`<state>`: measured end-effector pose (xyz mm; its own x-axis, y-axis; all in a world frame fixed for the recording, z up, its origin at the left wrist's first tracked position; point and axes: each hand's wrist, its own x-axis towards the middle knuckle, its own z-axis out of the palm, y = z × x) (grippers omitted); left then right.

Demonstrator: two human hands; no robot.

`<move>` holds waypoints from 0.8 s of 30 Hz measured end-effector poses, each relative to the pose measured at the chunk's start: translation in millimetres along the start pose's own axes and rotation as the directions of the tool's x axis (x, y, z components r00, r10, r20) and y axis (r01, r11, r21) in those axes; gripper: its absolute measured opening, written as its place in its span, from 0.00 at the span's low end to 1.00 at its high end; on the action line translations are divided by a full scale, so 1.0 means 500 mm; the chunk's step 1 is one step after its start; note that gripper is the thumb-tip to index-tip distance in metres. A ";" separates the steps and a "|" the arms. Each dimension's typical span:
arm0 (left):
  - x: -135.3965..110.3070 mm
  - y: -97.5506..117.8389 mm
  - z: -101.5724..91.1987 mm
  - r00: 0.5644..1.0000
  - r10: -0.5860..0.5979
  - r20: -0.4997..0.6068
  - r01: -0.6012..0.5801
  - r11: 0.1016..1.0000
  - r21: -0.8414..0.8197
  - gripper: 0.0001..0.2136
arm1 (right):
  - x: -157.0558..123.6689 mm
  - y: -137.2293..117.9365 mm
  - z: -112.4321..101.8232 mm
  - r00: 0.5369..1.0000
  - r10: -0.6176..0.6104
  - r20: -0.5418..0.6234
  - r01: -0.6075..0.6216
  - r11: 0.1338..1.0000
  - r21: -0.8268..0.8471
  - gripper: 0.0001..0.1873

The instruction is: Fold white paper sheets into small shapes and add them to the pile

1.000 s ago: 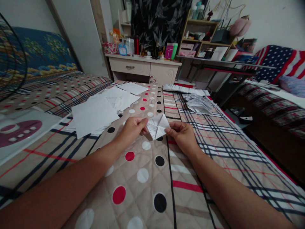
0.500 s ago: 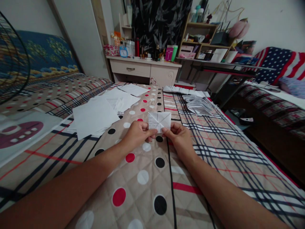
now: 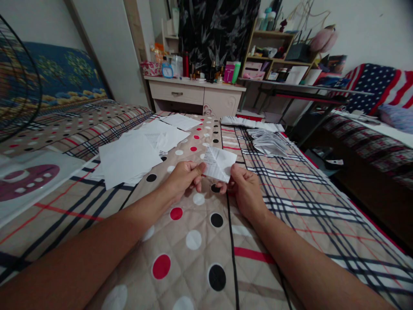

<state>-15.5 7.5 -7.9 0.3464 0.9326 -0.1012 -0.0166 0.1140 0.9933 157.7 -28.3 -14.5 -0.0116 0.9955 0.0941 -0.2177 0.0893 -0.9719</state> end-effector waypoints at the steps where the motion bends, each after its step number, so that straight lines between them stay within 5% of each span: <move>1: -0.001 0.002 -0.002 0.999 -0.010 0.035 0.012 0.998 -0.058 0.25 | 0.002 0.001 -0.002 0.999 -0.029 -0.014 0.029 1.000 0.008 0.22; 4: -0.007 0.011 -0.002 0.990 -0.046 0.136 0.071 0.980 -0.186 0.22 | 0.007 0.000 -0.006 0.995 -0.094 -0.041 0.094 0.995 -0.015 0.17; 8: -0.023 0.027 0.014 0.930 -0.202 0.306 0.281 0.928 -0.244 0.13 | 0.008 -0.007 -0.002 0.985 -0.164 0.050 0.166 0.985 -0.049 0.33; 11: -0.033 0.038 0.027 0.858 -0.342 0.383 0.443 0.870 -0.215 0.07 | 0.003 -0.010 0.002 0.987 -0.139 0.076 0.143 0.989 -0.038 0.21; 15: -0.039 0.043 0.038 0.799 -0.448 0.401 0.528 0.842 -0.110 0.09 | 0.002 -0.009 -0.001 0.995 -0.099 -0.033 0.098 0.994 -0.039 0.10; 20: -0.030 0.039 0.031 0.846 -0.488 0.214 0.449 0.869 0.209 0.12 | 0.018 -0.010 -0.023 0.995 0.006 -0.095 -0.005 1.000 0.017 0.14; 24: -0.008 0.027 0.009 0.964 -0.234 -0.128 0.263 0.916 0.303 0.13 | 0.030 -0.012 -0.039 0.993 0.109 -0.040 -0.113 0.986 -0.127 0.18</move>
<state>-12.8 3.8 6.2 0.2179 0.9158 -0.3372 0.3602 0.2457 0.8999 177.8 -13.2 -11.4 0.0039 0.9998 -0.0207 -0.0897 -0.0203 -0.9958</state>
